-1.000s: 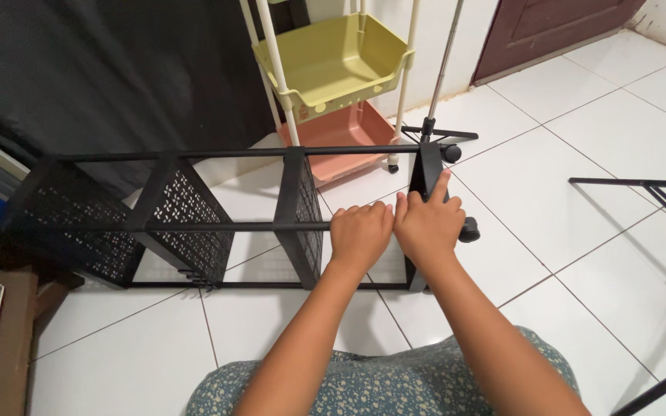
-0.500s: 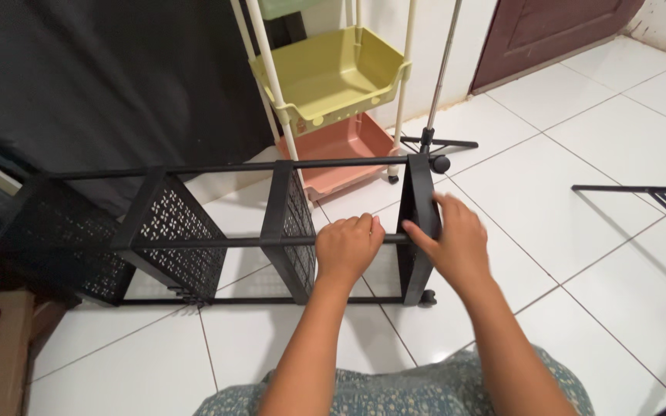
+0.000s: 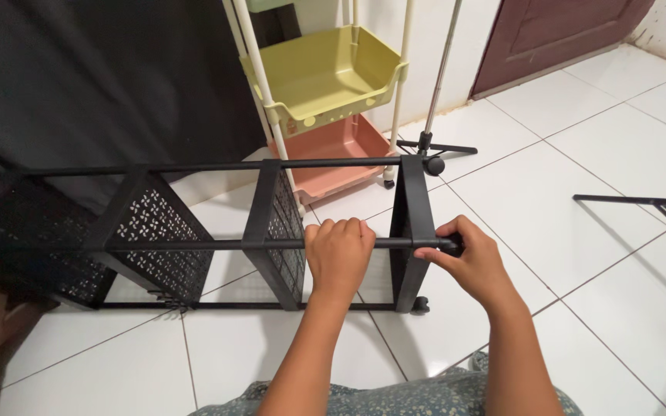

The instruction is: The person disassembles a black metal shelving unit by removing plastic feet and detaching perforated shelves from the frame. The removed parts are placed on the floor nearby.

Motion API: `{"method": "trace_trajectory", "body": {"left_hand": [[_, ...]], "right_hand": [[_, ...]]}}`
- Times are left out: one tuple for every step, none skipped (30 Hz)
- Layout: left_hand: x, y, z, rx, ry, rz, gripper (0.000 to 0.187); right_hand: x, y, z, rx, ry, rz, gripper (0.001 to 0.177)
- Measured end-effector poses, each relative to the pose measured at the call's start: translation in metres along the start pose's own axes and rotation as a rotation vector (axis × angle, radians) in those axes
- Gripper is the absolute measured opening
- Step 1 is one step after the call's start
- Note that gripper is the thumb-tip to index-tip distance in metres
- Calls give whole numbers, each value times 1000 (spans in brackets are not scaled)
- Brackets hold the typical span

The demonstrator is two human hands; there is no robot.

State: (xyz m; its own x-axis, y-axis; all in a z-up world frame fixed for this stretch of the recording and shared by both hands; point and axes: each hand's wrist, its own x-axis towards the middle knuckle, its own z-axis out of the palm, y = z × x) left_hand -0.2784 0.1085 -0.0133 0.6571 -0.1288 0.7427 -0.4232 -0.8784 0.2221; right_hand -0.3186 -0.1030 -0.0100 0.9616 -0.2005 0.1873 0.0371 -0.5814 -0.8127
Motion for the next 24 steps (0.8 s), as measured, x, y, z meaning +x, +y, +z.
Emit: {"method": "trace_trajectory", "body": {"left_hand": [[2,5,1,-32,10,8,18],[5,11,3,-62,22,19,11],[8,17,6,-92,33,30,8],[11,23,9,-125,39,31,11],[15,29,14,-158,44,32,16],[18,34,18,-192,51,32,21],[19,36,21,-137,-37,-10,25],[21,37,24,-82,-124,-53,29],[23,38,28,-27,-211,-96,33],[22,37,30,-22,-209,-91,32],[21,37,32,-18,-207,-85,32],[19,36,34,-12,-207,-79,31],[17,35,36,-2,-213,-75,30],[17,34,38,9,-220,-73,29],[15,33,39,19,-227,-70,29],[15,33,40,20,-219,-71,30],[14,33,40,21,-211,-71,31],[14,33,41,22,-203,-70,32],[15,33,41,26,-203,-72,33],[15,33,41,28,-204,-72,33],[15,33,41,31,-204,-72,34],[15,34,41,35,-208,-73,34],[15,34,41,39,-211,-73,34],[15,33,41,43,-214,-74,35]], "right_hand": [[0,2,0,7,-1,10,46],[1,4,1,16,-2,19,46],[3,5,2,25,-2,28,46],[3,7,2,35,1,-2,46],[3,9,3,44,4,-32,46],[4,10,3,51,7,-64,46],[4,12,3,48,8,-76,46],[4,13,3,43,9,-90,46],[5,13,3,38,9,-104,46],[6,14,4,38,8,-95,47],[6,14,4,38,7,-86,47],[6,15,5,40,5,-74,48],[6,16,6,44,4,-72,48],[6,17,7,48,1,-70,48],[7,18,8,51,-2,-67,48],[7,19,8,63,-6,-65,48],[7,20,9,75,-10,-64,48],[8,21,9,87,-13,-62,48],[9,22,11,106,-19,-53,48],[9,22,11,125,-23,-42,48],[9,23,12,144,-27,-31,47],[9,24,12,136,-25,-26,48],[10,25,12,127,-22,-21,49],[11,25,12,118,-20,-17,49]]}}
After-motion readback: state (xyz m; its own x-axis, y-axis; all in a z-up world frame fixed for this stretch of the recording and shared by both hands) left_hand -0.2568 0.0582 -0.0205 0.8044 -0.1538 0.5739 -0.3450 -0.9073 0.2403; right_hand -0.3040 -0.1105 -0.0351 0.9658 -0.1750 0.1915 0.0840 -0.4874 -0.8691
